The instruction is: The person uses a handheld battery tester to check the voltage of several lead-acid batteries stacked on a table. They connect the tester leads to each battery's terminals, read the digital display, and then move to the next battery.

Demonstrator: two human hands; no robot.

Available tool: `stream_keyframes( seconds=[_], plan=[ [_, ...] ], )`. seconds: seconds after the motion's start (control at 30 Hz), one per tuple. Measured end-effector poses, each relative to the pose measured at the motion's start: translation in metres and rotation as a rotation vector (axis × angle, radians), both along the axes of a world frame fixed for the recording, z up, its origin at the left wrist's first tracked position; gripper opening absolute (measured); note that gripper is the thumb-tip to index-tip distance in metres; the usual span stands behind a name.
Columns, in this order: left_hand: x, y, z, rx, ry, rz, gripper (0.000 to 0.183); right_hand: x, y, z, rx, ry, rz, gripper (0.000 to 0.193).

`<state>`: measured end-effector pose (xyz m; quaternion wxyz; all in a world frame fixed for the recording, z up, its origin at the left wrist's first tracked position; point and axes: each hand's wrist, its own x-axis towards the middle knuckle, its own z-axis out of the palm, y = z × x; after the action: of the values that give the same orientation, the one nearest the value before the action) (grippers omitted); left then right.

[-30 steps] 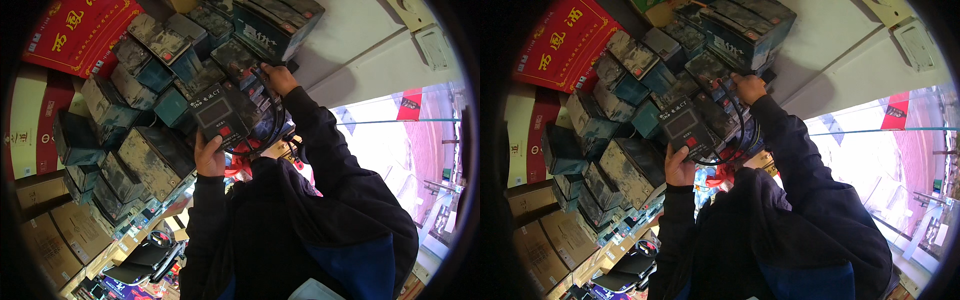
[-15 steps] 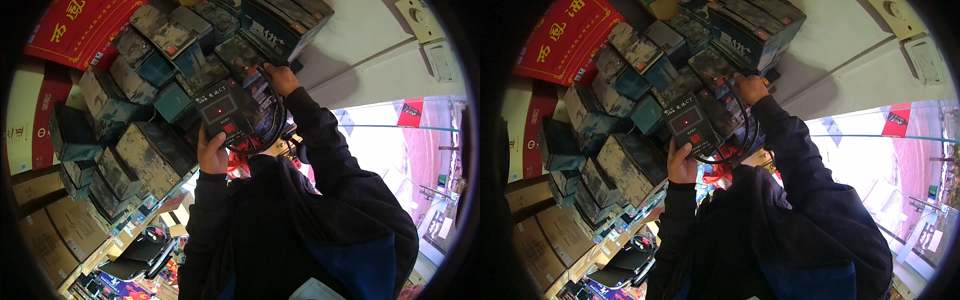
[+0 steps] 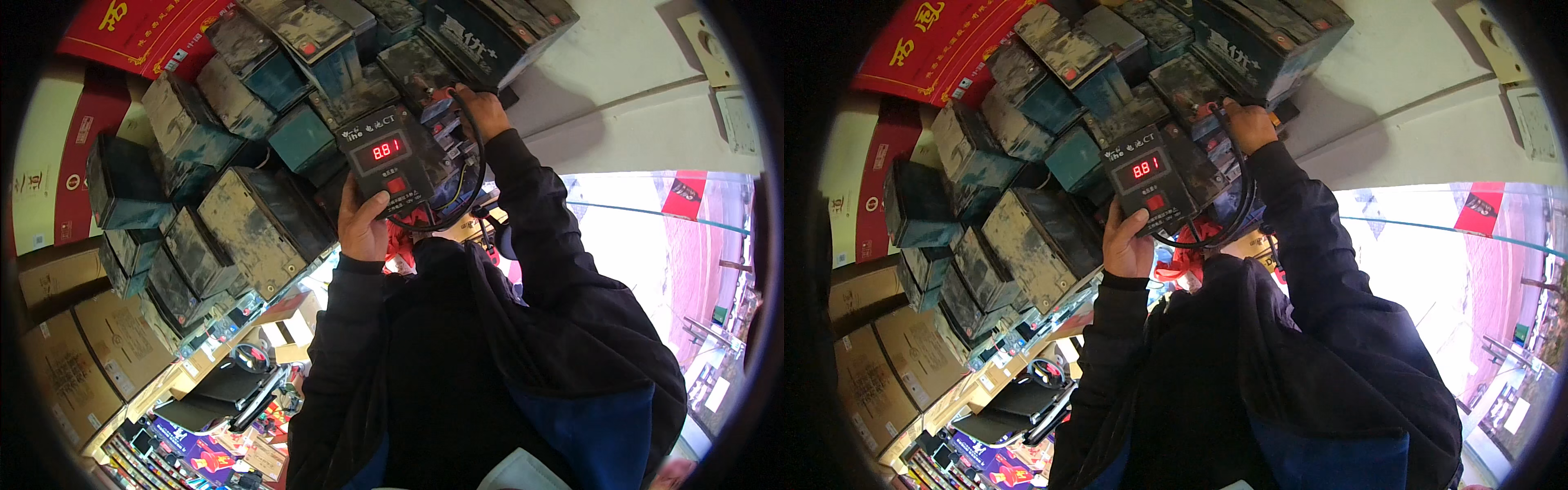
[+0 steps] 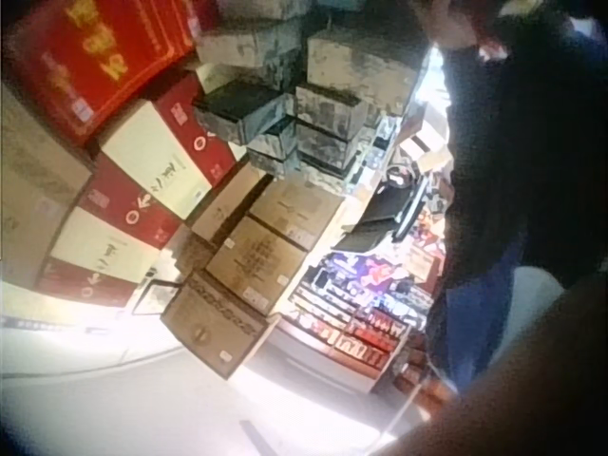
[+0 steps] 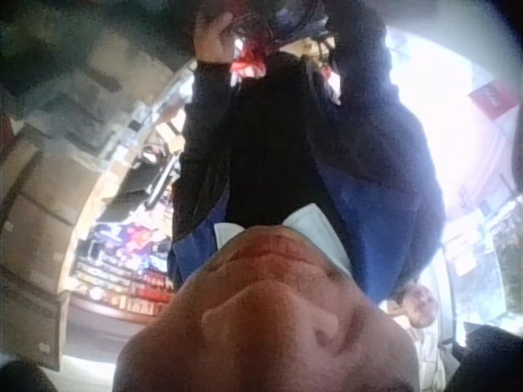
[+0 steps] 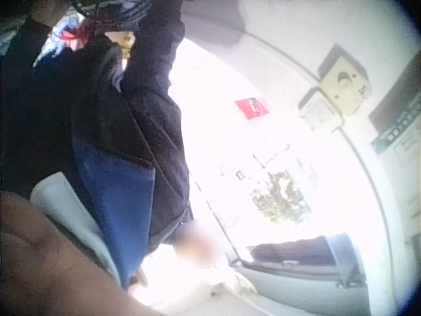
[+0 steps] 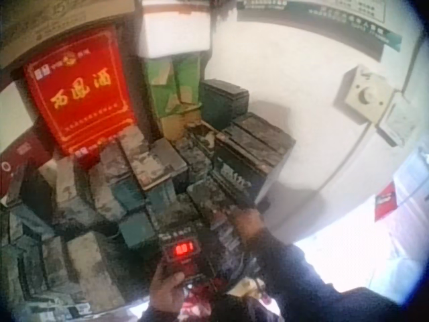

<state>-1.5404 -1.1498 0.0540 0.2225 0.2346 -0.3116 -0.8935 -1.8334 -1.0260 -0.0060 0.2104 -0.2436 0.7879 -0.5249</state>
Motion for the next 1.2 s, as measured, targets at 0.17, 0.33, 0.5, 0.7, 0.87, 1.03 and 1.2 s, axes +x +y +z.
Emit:
stream_keyframes(
  seconds=[0.17, 0.33, 0.5, 0.7, 0.87, 1.03, 1.2],
  plan=[
    [0.001, 0.001, 0.002, 0.018, 0.003, 0.006, 0.068, -0.003, -0.002, -0.004, 0.268, 0.064, -0.013, 0.027],
    [0.000, 0.000, 0.002, 0.028, 0.006, 0.011, 0.070, -0.002, -0.002, -0.001, 0.413, 0.144, 0.017, 0.028],
    [0.000, 0.001, 0.002, 0.039, 0.001, 0.013, 0.071, -0.005, -0.002, -0.005, 0.423, 0.174, 0.025, 0.029],
    [0.002, 0.001, 0.003, 0.042, 0.039, -0.003, 0.068, 0.007, 0.003, 0.012, 0.275, 0.061, -0.013, 0.026],
    [0.029, 0.003, 0.000, 0.178, 0.112, 0.013, 0.063, 0.036, 0.025, 0.077, 0.050, -0.259, -0.174, 0.042],
    [0.064, 0.009, -0.001, 0.333, 0.192, -0.002, 0.062, 0.040, 0.013, 0.136, -0.004, -0.009, -0.065, 0.045],
    [0.078, 0.019, 0.003, 0.326, 0.161, 0.038, 0.063, 0.024, -0.038, 0.142, 0.371, 0.467, 0.305, 0.060]
  ],
)
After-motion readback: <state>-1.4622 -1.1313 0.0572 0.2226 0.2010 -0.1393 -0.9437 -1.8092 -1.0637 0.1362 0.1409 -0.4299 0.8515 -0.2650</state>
